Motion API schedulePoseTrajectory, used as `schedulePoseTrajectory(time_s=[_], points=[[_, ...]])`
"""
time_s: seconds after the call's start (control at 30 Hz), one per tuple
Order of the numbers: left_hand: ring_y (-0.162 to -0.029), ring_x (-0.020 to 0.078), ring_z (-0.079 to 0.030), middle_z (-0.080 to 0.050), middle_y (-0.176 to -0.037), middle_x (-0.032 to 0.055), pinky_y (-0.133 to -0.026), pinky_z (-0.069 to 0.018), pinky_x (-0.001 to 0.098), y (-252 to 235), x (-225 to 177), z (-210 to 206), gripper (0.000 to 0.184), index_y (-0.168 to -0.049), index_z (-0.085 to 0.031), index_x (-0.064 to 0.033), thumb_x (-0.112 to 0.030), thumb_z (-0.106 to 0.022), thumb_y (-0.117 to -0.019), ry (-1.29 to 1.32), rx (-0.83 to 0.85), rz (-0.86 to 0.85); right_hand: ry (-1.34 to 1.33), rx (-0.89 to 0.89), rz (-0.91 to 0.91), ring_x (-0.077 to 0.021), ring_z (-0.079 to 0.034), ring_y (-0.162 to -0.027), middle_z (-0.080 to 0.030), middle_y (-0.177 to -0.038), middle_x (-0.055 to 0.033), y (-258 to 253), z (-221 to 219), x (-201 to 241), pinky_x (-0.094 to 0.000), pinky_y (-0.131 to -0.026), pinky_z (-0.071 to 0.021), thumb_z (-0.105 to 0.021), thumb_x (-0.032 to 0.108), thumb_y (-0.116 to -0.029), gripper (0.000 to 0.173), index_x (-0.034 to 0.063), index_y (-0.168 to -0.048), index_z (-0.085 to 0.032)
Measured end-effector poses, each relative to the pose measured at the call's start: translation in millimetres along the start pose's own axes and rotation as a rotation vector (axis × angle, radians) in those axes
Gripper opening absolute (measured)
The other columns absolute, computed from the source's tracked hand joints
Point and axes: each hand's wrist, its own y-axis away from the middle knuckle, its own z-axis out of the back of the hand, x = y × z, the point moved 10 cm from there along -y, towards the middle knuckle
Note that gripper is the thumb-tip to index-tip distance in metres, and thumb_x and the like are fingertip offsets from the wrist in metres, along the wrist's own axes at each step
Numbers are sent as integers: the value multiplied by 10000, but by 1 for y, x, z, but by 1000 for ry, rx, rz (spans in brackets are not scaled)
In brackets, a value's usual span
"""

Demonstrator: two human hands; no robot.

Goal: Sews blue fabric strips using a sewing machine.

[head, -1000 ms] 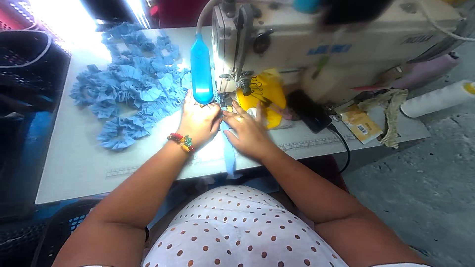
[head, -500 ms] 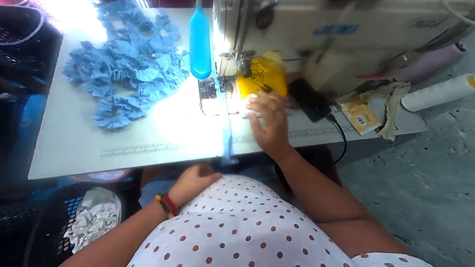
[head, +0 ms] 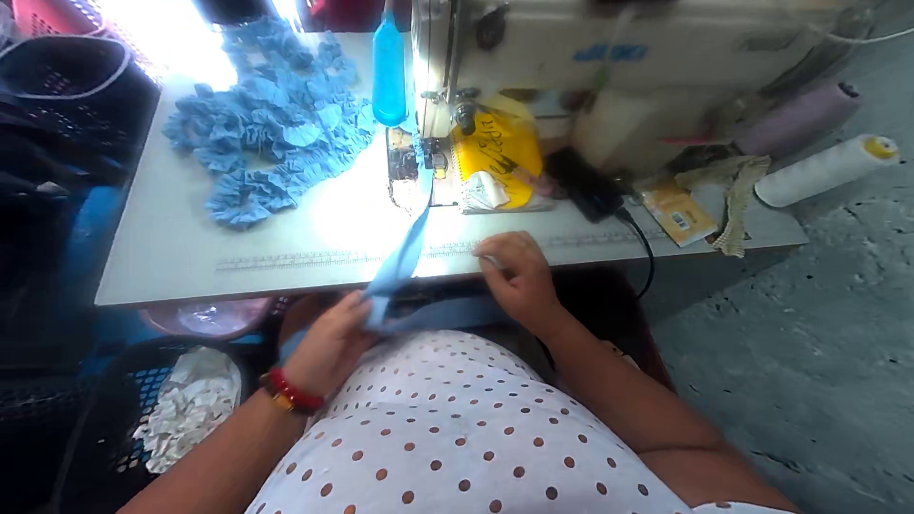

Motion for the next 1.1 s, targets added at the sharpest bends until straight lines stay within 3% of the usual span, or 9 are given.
schedulePoseTrajectory(time_s=[0.13,0.27,0.37,0.47,0.57,0.67,0.8,0.97,1.1], points=[[-668,33,-609,-670,-963,-21,-596,-535,195,44,-52,23,328,-1386,-511,-176,-175,-436,-1066,-283,-156,-217,-75,93,2,-207,-632,-997,-704,-1096,-74,-7,-20,13,-372,-869,-530,-609,114,-951,181,74,-1048,-757],[-770,38,-696,-713,-977,-47,-674,-601,243,74,-91,25,494,-1392,-484,-224,-318,-671,-945,-811,-233,-405,-116,150,81,-213,-643,-1023,-712,-1102,-77,-19,-38,37,-371,-888,-535,-616,113,-946,189,73,-1064,-758],[-794,284,-688,-696,-1004,111,-643,-561,524,84,-97,15,671,-1291,-591,-125,-543,-778,-801,-1318,-300,-507,-116,193,130,-228,-643,-1034,-711,-1110,-84,-25,-50,50,-379,-899,-536,-620,118,-949,197,72,-1083,-756],[-688,378,-674,-652,-967,185,-528,-538,568,80,-91,7,429,-1102,-659,-64,-315,-826,-798,-1592,-312,-528,-95,226,180,-234,-650,-1042,-714,-1115,-81,-30,-58,61,-382,-909,-543,-623,130,-953,206,76,-1101,-756],[-620,334,-650,-635,-893,159,-455,-505,504,86,-93,6,203,-955,-682,-51,-172,-710,-794,-1647,-351,-656,-88,250,214,-238,-646,-1033,-716,-1111,-82,-34,-62,70,-380,-893,-536,-619,142,-957,212,76,-1104,-757],[-665,259,-668,-682,-899,130,-500,-520,408,105,-99,-2,233,-882,-703,-53,-213,-542,-937,-1598,-352,-901,-90,261,240,-237,-643,-1038,-709,-1125,-92,-38,-65,81,-369,-893,-537,-631,156,-950,217,79,-1109,-757],[-844,243,-706,-717,-926,150,-715,-575,343,125,-101,-9,261,-829,-692,-31,-191,-553,-981,-1502,-348,-1056,-127,261,352,-246,-638,-1179,-720,-1185,-85,-41,-70,108,-403,-1022,-512,-688,202,-944,229,93,-1128,-770],[-794,213,-689,-692,-835,137,-693,-560,288,134,-104,-15,237,-760,-642,-31,-135,-574,-961,-1476,-378,-1165,-157,330,517,-280,-604,-1278,-728,-1226,-63,-37,-85,147,-469,-1100,-462,-672,213,-960,256,128,-1180,-774],[-773,207,-676,-684,-820,139,-668,-544,274,137,-106,-22,227,-763,-653,-30,-128,-588,-957,-1474,-353,-1221,-166,338,609,-253,-653,-1140,-745,-1128,-53,-37,-90,168,-443,-986,-503,-670,186,-967,208,137,-1128,-793]])
